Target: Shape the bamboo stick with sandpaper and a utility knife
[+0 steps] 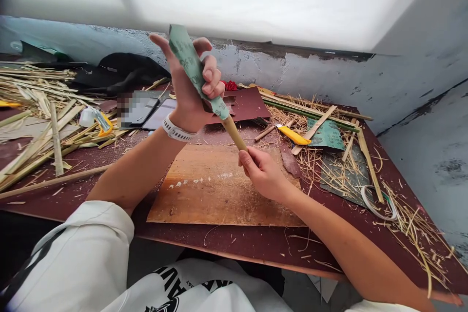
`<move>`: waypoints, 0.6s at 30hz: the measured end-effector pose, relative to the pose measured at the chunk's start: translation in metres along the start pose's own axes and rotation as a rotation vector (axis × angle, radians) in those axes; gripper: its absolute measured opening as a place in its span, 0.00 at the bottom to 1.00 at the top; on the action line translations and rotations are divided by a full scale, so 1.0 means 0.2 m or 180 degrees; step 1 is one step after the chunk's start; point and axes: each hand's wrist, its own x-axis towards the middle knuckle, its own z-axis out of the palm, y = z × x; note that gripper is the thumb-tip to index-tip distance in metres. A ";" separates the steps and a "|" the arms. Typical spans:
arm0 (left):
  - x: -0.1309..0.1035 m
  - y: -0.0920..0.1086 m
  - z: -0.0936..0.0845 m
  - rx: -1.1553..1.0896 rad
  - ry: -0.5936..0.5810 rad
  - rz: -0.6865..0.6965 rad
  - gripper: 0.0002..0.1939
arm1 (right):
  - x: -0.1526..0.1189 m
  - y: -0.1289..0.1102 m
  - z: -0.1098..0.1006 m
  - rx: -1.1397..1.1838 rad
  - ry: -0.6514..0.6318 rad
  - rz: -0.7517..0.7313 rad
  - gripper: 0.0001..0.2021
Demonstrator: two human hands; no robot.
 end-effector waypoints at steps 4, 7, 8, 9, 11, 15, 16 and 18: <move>-0.02 -0.05 0.03 -0.0001 0.0053 0.0207 0.33 | -0.01 0.00 0.00 0.0100 0.0049 0.0107 0.22; -0.08 -0.13 0.06 -0.0025 0.0129 0.0161 0.32 | -0.01 -0.01 -0.01 0.0027 0.0164 0.0085 0.21; -0.09 -0.14 0.07 0.0051 0.0154 0.0138 0.32 | -0.01 -0.02 -0.01 0.0024 0.0193 0.0067 0.21; -0.11 -0.15 0.08 0.0143 0.0192 0.0126 0.31 | -0.02 -0.03 -0.01 0.0055 0.0189 0.0065 0.21; -0.11 -0.15 0.08 0.0280 0.0311 0.0174 0.30 | -0.02 -0.06 -0.01 0.0207 0.0078 0.0112 0.22; -0.03 -0.04 0.02 0.0202 0.0266 0.0556 0.29 | -0.03 -0.09 -0.01 0.0581 -0.0336 0.0384 0.24; 0.00 -0.01 0.00 0.0149 0.0196 0.0645 0.29 | -0.03 -0.09 -0.01 0.0664 -0.0439 0.0471 0.24; 0.05 0.05 -0.05 0.0059 0.0107 0.0730 0.30 | -0.03 -0.08 -0.01 0.0808 -0.0607 0.0642 0.24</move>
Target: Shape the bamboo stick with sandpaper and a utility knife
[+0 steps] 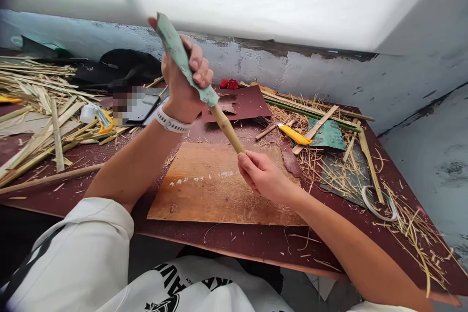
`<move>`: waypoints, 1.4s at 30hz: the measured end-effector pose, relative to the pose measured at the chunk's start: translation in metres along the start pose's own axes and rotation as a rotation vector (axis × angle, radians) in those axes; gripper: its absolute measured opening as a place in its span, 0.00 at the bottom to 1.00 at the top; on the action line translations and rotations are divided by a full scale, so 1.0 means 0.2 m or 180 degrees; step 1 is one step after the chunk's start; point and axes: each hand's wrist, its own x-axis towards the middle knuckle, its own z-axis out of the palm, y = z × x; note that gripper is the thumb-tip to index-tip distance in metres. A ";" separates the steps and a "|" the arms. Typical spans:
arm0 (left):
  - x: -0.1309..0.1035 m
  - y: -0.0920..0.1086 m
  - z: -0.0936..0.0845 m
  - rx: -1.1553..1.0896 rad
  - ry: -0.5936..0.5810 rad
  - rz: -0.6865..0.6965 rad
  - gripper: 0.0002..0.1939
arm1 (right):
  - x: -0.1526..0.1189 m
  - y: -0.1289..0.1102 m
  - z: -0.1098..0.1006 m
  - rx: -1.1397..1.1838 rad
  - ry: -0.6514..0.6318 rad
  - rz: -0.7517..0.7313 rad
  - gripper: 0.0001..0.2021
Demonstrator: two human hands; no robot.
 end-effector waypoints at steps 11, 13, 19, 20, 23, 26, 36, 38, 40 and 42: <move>-0.09 -0.16 0.05 0.0068 0.0192 -0.0419 0.28 | 0.02 -0.03 -0.02 -0.0035 0.0375 0.0043 0.25; -0.03 -0.13 0.00 0.0139 0.0217 -0.0280 0.29 | 0.02 -0.03 -0.02 -0.0088 0.0335 0.0073 0.25; 0.04 -0.09 -0.05 0.0149 0.0501 0.0167 0.30 | 0.02 -0.01 -0.01 -0.0245 0.0212 0.0074 0.26; 0.01 -0.11 -0.04 0.0173 0.0467 0.0128 0.30 | 0.02 -0.01 -0.01 -0.0232 0.0254 0.0068 0.26; -0.06 -0.20 0.00 0.0229 0.0327 -0.0206 0.31 | 0.02 -0.02 -0.01 -0.0224 0.0435 0.0053 0.26; -0.02 -0.21 -0.03 0.0170 0.0323 -0.0430 0.30 | 0.03 0.00 -0.01 -0.0257 0.0491 0.0084 0.25; -0.09 -0.20 0.02 0.0122 0.0317 -0.0458 0.29 | 0.02 0.00 0.00 -0.0187 0.0501 -0.0005 0.26; -0.08 -0.17 0.03 0.0016 0.0278 -0.0494 0.28 | 0.01 -0.01 0.00 -0.0135 0.0423 -0.0043 0.25; -0.04 -0.12 0.01 -0.0098 0.0357 -0.0337 0.26 | 0.01 -0.01 0.01 -0.0105 0.0259 -0.0016 0.25; 0.00 -0.09 -0.01 -0.0140 0.0529 -0.0170 0.26 | 0.01 -0.01 0.02 -0.0092 0.0130 0.0050 0.25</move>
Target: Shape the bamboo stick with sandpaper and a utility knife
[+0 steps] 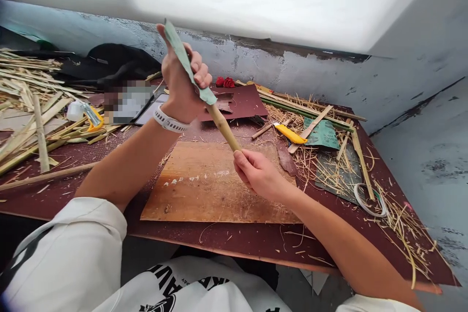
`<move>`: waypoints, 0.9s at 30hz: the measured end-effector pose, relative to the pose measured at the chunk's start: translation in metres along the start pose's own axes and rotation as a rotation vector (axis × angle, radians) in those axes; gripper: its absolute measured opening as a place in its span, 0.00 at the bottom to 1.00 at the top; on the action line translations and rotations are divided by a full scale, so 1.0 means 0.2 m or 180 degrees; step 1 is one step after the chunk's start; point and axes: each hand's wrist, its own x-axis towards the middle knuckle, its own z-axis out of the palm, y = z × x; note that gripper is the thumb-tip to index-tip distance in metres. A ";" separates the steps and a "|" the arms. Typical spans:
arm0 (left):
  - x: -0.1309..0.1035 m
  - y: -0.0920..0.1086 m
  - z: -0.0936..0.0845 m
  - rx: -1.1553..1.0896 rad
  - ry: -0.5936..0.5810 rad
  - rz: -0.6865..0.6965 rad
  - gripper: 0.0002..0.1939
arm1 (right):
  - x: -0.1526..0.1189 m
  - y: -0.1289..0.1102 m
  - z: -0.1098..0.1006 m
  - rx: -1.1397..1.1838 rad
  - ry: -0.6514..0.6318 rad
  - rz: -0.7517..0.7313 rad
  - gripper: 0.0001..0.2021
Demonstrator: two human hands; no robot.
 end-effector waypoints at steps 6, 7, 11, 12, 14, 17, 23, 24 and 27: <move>-0.20 -0.15 0.06 0.0372 -0.0331 -0.0181 0.29 | 0.01 0.00 0.01 0.0185 0.0340 -0.0040 0.26; -0.24 -0.18 0.07 0.0418 -0.0332 -0.0226 0.29 | 0.01 0.00 0.01 0.0230 0.0382 -0.0020 0.27; -0.25 -0.21 0.06 0.0457 -0.0441 -0.0308 0.27 | 0.01 -0.01 0.00 0.0221 0.0401 -0.0023 0.28; -0.22 -0.18 0.05 0.0470 -0.0487 -0.0217 0.27 | 0.01 -0.01 0.00 0.0160 0.0371 -0.0065 0.27; -0.13 -0.10 0.02 0.0474 -0.0437 0.0015 0.27 | 0.01 -0.01 0.00 0.0002 0.0274 -0.0144 0.26; -0.03 -0.02 0.00 0.0368 -0.0033 0.0145 0.28 | 0.01 0.00 0.00 -0.0188 0.0127 -0.0131 0.26; -0.18 -0.15 0.05 0.0281 -0.0065 -0.0299 0.26 | 0.01 -0.01 0.01 -0.0192 0.0437 -0.0235 0.27; -0.22 -0.18 0.06 0.0285 -0.0085 -0.0381 0.26 | 0.01 -0.02 0.00 -0.0174 0.0474 -0.0243 0.27; -0.26 -0.21 0.07 0.0287 -0.0163 -0.0440 0.26 | 0.01 -0.04 -0.02 -0.0164 0.0416 -0.0247 0.26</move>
